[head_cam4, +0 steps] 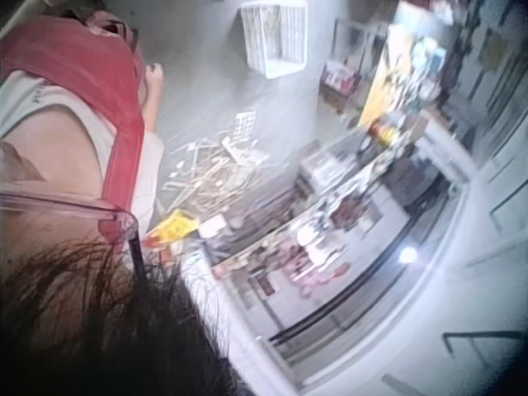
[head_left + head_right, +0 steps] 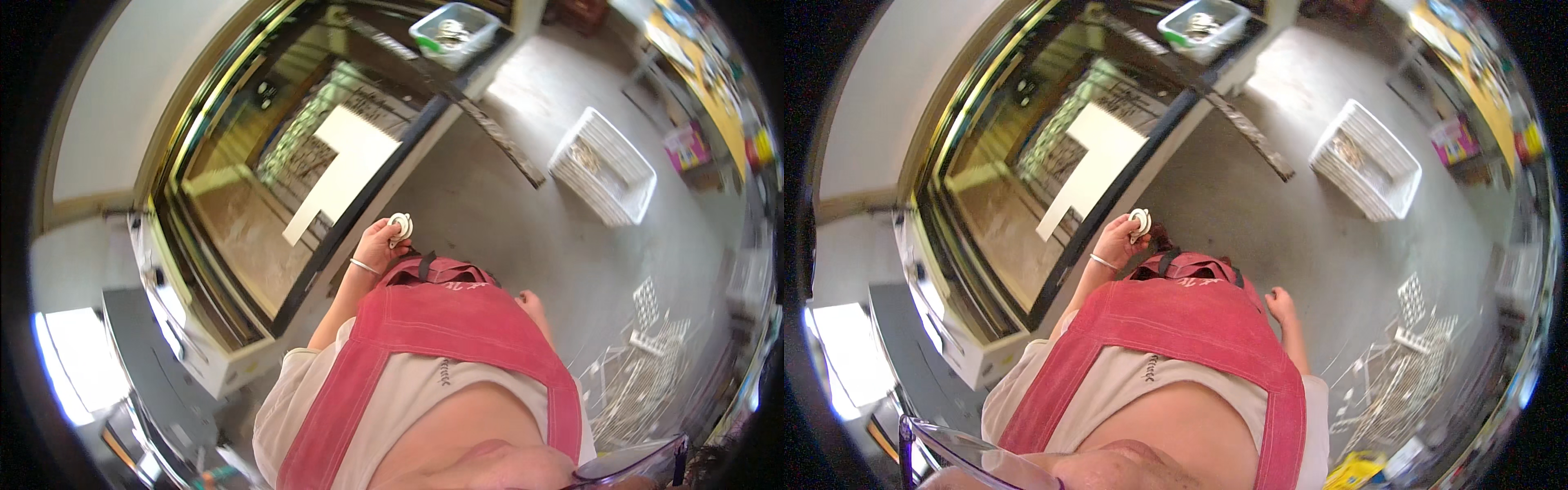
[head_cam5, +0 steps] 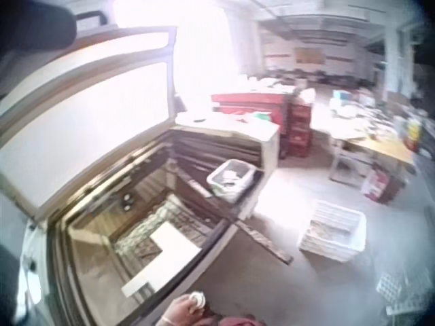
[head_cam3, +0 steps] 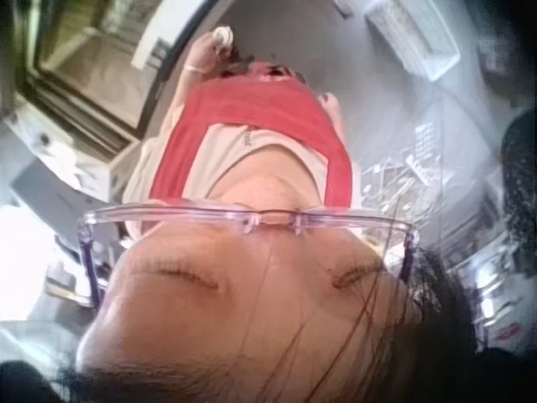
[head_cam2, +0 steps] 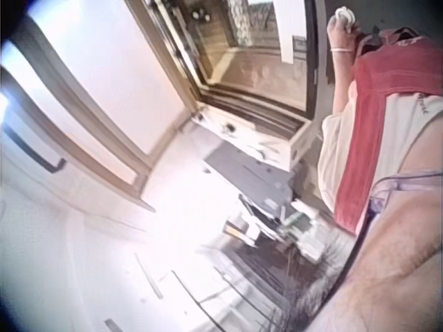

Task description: The person picks up small round buttons from a tray inside a display case and places them into a plastic container. They also handle a white template with circular cutouts, positioning it against the case interior.

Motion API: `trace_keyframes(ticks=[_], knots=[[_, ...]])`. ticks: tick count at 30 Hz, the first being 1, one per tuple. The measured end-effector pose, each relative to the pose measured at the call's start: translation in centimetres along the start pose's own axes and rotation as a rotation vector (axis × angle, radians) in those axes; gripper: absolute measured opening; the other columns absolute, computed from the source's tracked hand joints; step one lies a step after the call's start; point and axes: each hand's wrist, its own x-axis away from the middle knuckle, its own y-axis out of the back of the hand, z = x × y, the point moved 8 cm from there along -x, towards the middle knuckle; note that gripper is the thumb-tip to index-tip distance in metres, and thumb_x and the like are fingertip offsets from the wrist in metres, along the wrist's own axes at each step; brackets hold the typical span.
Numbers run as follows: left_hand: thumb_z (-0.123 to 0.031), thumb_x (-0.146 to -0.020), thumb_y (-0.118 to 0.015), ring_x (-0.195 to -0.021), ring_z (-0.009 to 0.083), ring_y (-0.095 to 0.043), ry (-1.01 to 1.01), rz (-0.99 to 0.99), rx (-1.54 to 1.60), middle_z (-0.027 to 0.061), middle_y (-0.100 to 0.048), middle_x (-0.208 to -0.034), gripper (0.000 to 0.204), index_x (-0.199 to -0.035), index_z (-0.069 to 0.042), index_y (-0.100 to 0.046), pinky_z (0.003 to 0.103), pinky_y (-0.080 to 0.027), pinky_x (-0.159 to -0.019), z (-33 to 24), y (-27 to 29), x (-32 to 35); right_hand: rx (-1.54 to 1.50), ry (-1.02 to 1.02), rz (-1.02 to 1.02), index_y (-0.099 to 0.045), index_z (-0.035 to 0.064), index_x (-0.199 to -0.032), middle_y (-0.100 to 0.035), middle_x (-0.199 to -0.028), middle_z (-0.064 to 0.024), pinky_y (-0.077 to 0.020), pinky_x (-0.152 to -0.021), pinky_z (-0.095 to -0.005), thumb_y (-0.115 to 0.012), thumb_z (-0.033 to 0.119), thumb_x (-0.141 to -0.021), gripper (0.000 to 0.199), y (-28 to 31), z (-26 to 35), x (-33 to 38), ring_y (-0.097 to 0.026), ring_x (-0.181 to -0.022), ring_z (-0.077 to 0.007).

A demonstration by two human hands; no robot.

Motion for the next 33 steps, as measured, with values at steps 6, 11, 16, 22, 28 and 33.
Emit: trace_keyframes(ticks=[6, 11, 16, 22, 28, 33], knots=[[-0.011, -0.094, -0.062, -0.079, 0.0203, -0.069, -0.137, -0.239, 0.164, 0.0072, -0.07, -0.097, 0.017, -0.11, -0.008, -0.063, 0.035, -0.059, -0.064, -2.7, 7.0, 0.9, 0.118, 0.089, 0.112, -0.065, -0.0003, -0.118, -0.07, -0.11, -0.0228, -0.0523, -0.091, -0.0439, -0.064, 0.03, -0.086, 0.045, -0.5, 3.8, -6.5, -0.067, -0.105, -0.0368], [-0.01, -0.093, -0.059, -0.082, 0.0218, -0.069, -0.248, -0.391, 0.307, 0.0089, -0.068, -0.099, 0.019, -0.111, -0.006, -0.06, 0.036, -0.061, -0.065, -5.5, 13.1, 2.1, 0.113, 0.226, 0.15, -0.065, 0.0, -0.119, -0.07, -0.108, -0.0215, -0.0522, -0.09, -0.0424, -0.064, 0.03, -0.087, 0.044, 0.8, 14.5, -10.5, -0.068, -0.103, -0.035], [-0.01, -0.091, -0.06, -0.079, 0.0213, -0.069, -0.274, -0.489, 0.233, 0.0098, -0.067, -0.095, 0.02, -0.111, -0.005, -0.06, 0.035, -0.061, -0.065, -10.4, 17.4, -0.1, 0.121, 0.37, 0.11, -0.064, 0.0007, -0.12, -0.07, -0.107, -0.0203, -0.0527, -0.087, -0.0408, -0.065, 0.028, -0.09, 0.041, 0.0, 25.6, -13.9, -0.068, -0.099, -0.0325], [-0.014, -0.09, -0.062, -0.077, 0.0178, -0.07, -0.323, -0.462, 0.145, 0.0089, -0.069, -0.097, 0.023, -0.112, -0.005, -0.059, 0.03, -0.058, -0.062, -14.3, 20.5, -1.7, -0.032, 0.647, 0.072, -0.063, -0.0004, -0.121, -0.07, -0.104, -0.0183, -0.0528, -0.085, -0.0359, -0.065, 0.019, -0.092, 0.035, -0.4, 39.6, -12.9, -0.069, -0.096, -0.0257], [-0.011, -0.091, -0.06, -0.075, 0.0166, -0.068, -0.33, -0.319, -0.017, 0.0084, -0.067, -0.096, 0.025, -0.114, -0.002, -0.056, 0.029, -0.058, -0.059, -16.1, 18.9, -6.2, -0.432, 0.547, 0.524, -0.054, -0.003, -0.134, -0.064, -0.125, -0.0144, -0.0515, -0.09, -0.033, -0.057, 0.015, -0.101, 0.038, -3.7, 58.0, -7.8, -0.063, -0.112, -0.021], [-0.009, -0.092, -0.058, -0.089, 0.0203, -0.064, -0.551, -0.377, -0.374, 0.0104, -0.062, -0.101, 0.023, -0.114, -0.001, -0.058, 0.033, -0.055, -0.071, -21.1, 15.2, -6.1, -0.67, 0.374, 0.783, -0.059, 0.0002, -0.125, -0.066, -0.116, -0.0091, -0.0542, -0.086, -0.0309, -0.055, 0.018, -0.102, 0.029, -10.6, 67.0, -5.5, -0.066, -0.104, -0.0174]])
